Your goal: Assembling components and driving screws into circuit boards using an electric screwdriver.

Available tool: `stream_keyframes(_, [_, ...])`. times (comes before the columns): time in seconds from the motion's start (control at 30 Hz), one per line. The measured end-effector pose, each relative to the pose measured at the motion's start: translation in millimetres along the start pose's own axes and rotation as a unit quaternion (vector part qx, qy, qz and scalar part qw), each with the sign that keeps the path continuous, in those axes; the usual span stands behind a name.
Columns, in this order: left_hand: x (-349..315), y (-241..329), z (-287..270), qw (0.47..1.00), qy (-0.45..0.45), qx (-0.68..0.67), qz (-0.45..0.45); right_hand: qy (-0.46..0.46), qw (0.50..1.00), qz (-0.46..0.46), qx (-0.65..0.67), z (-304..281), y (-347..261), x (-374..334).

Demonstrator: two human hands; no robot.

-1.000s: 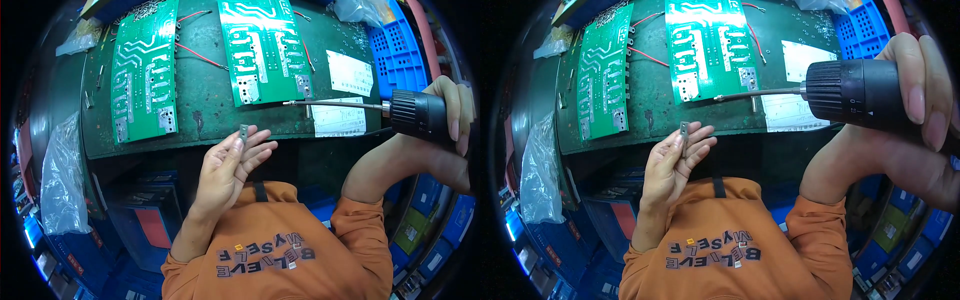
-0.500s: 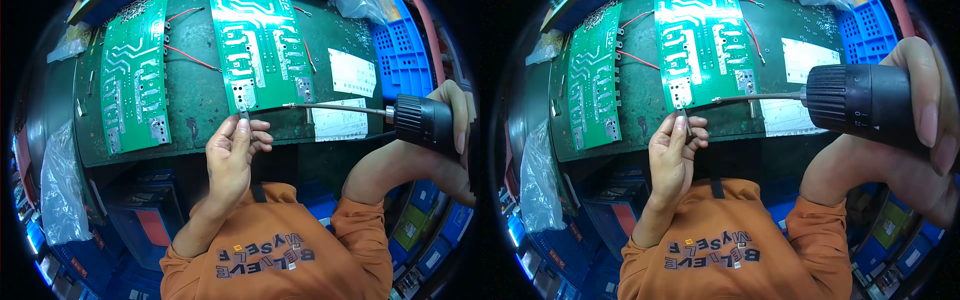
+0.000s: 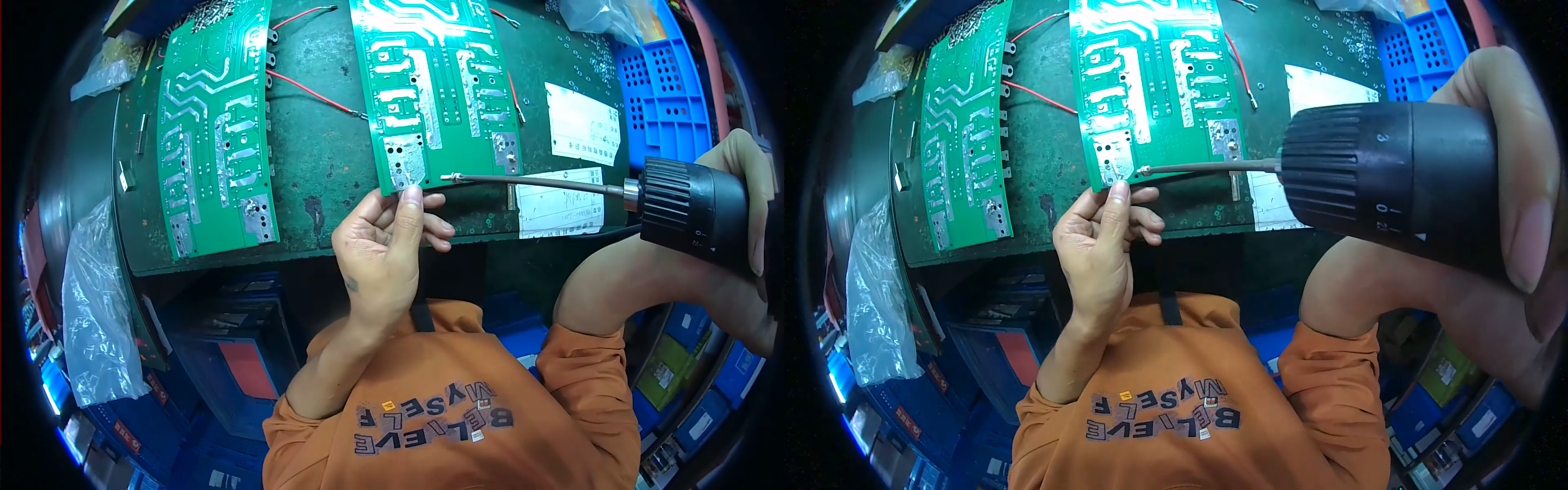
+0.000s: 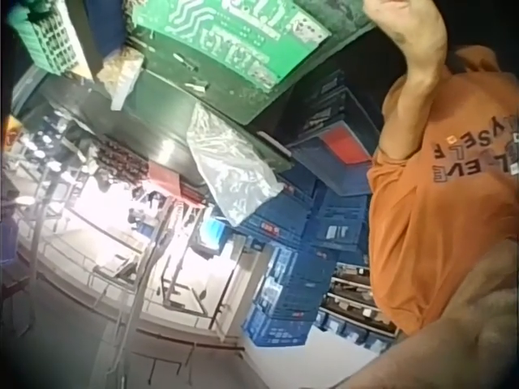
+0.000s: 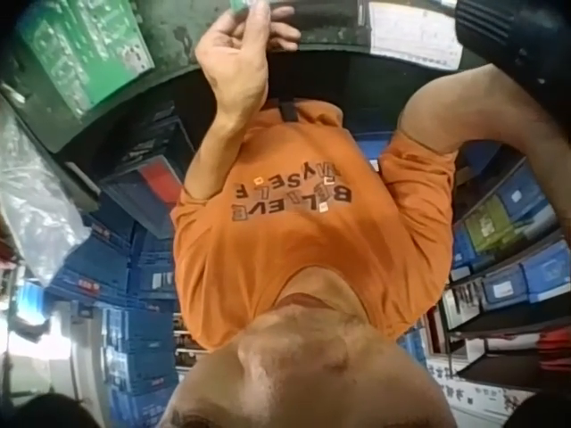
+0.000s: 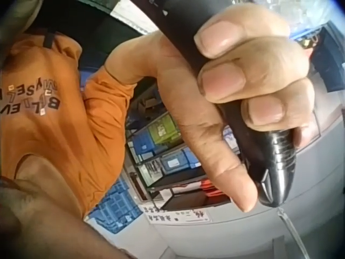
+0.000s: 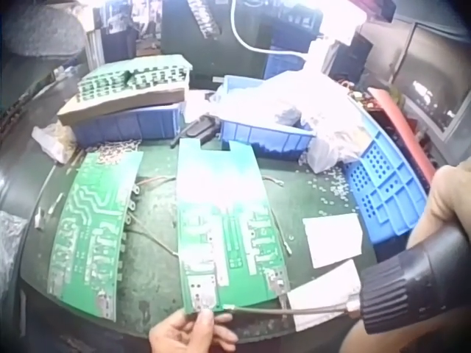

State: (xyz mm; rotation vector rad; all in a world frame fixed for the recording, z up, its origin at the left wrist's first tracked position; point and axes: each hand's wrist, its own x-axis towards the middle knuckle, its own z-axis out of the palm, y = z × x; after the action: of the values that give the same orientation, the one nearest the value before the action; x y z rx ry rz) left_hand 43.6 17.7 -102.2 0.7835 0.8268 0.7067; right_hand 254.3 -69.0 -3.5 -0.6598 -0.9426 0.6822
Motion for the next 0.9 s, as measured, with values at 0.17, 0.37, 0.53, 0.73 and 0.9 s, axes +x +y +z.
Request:
stream_keyframes(0.17, [1.4, 0.5, 0.9, 1.000, 0.002, 0.003, 0.010, -0.009, 1.000, 0.006, -0.003, 4.3, 3.3, 3.8])
stream_keyframes(0.37, [2.5, 2.8, 1.4, 1.000, 0.005, 0.000, 0.003, -0.016, 1.000, 0.012, -0.010, 4.8, 5.2, 8.3])
stream_keyframes(0.53, [2.3, 1.7, -0.2, 1.000, 0.011, -0.006, 0.004, -0.023, 1.000, 0.017, -0.012, 36.7, 23.9, 6.3])
stream_keyframes(0.73, [3.2, 3.1, 0.9, 1.000, 0.005, -0.007, 0.005, -0.030, 0.999, 0.020, -0.019, 26.6, 29.0, 19.1])
stream_keyframes(0.9, [3.5, 3.5, -2.1, 1.000, -0.004, -0.005, 0.005, -0.037, 0.999, 0.024, -0.023, 17.0, 27.0, 25.0])
